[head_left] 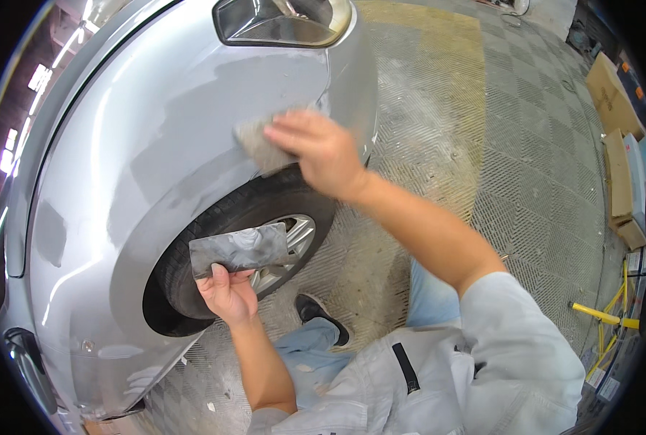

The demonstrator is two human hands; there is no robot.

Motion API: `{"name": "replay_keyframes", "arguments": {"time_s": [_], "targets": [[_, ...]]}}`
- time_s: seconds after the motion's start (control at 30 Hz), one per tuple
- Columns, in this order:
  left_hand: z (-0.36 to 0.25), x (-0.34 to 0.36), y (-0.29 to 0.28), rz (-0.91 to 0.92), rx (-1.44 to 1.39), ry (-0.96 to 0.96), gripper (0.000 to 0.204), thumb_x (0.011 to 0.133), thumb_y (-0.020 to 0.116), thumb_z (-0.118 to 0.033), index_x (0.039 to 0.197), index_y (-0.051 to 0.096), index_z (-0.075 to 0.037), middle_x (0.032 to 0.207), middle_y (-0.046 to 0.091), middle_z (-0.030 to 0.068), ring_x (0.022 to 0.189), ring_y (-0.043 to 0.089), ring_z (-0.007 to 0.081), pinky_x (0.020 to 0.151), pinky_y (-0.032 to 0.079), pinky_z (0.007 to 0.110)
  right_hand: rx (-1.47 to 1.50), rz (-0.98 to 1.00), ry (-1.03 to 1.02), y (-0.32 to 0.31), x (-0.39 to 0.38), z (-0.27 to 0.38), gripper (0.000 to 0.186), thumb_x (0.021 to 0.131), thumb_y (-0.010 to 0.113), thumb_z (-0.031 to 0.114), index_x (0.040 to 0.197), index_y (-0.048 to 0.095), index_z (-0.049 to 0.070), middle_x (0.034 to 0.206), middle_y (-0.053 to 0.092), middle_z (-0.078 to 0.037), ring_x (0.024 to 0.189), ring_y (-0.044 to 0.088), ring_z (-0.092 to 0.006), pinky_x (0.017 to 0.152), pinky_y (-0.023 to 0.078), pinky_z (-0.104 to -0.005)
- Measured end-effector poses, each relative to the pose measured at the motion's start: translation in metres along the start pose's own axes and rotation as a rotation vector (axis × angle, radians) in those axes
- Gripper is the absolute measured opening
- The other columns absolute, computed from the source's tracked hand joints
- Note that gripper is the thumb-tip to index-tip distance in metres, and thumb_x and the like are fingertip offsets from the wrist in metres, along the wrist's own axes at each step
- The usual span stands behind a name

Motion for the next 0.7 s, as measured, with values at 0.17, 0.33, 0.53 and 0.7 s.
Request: {"name": "replay_keyframes", "arguments": {"time_s": [0.17,0.33,0.53,0.7], "targets": [[0.012,0.004,0.009,0.041,-0.011,-0.029,0.027,0.092,0.056,-0.006,0.118,0.052,0.000,0.108,0.063,0.0144,0.084,0.067,0.0215,0.061,0.062,0.032,0.257,0.109,0.200,-0.009,-0.035,0.011,0.031,0.081,0.058,-0.003,0.109,0.067,0.007,0.103,0.067,-0.012,0.096,0.064,-0.0264,0.084,0.051,-0.0325],[0.041,0.001,0.026,0.091,0.090,-0.182,0.025,0.091,0.057,-0.003,0.116,0.053,0.000,0.107,0.063,0.0141,0.083,0.067,0.0200,0.059,0.062,0.033,1.026,0.304,0.756,-0.015,-0.062,0.001,0.017,0.088,0.061,0.007,0.105,0.065,0.001,0.084,0.065,-0.009,0.080,0.058,-0.0115,0.074,0.048,-0.0269],[0.017,0.014,0.015,-0.050,0.001,-0.041,0.023,0.094,0.054,-0.007,0.115,0.052,0.001,0.105,0.063,0.0142,0.079,0.067,0.0201,0.057,0.061,0.030,0.136,0.634,0.226,-0.027,-0.042,-0.020,0.029,0.084,0.057,-0.001,0.109,0.067,0.009,0.100,0.069,-0.012,0.090,0.066,-0.0259,0.082,0.052,-0.0315],[0.016,0.002,0.020,0.024,0.059,-0.036,0.028,0.093,0.057,-0.009,0.118,0.051,0.003,0.106,0.063,0.0159,0.080,0.067,0.0206,0.057,0.061,0.030,0.000,-0.012,0.191,-0.046,0.028,-0.072,0.027,0.087,0.054,0.002,0.111,0.066,0.008,0.106,0.067,-0.011,0.094,0.065,-0.0281,0.082,0.052,-0.0327]]}}
Point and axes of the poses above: each hand's wrist, its own x-axis towards the middle knuckle, its own y-axis out of the palm, z = x × y, the point moved 7 cm from there along x, towards the middle knuckle
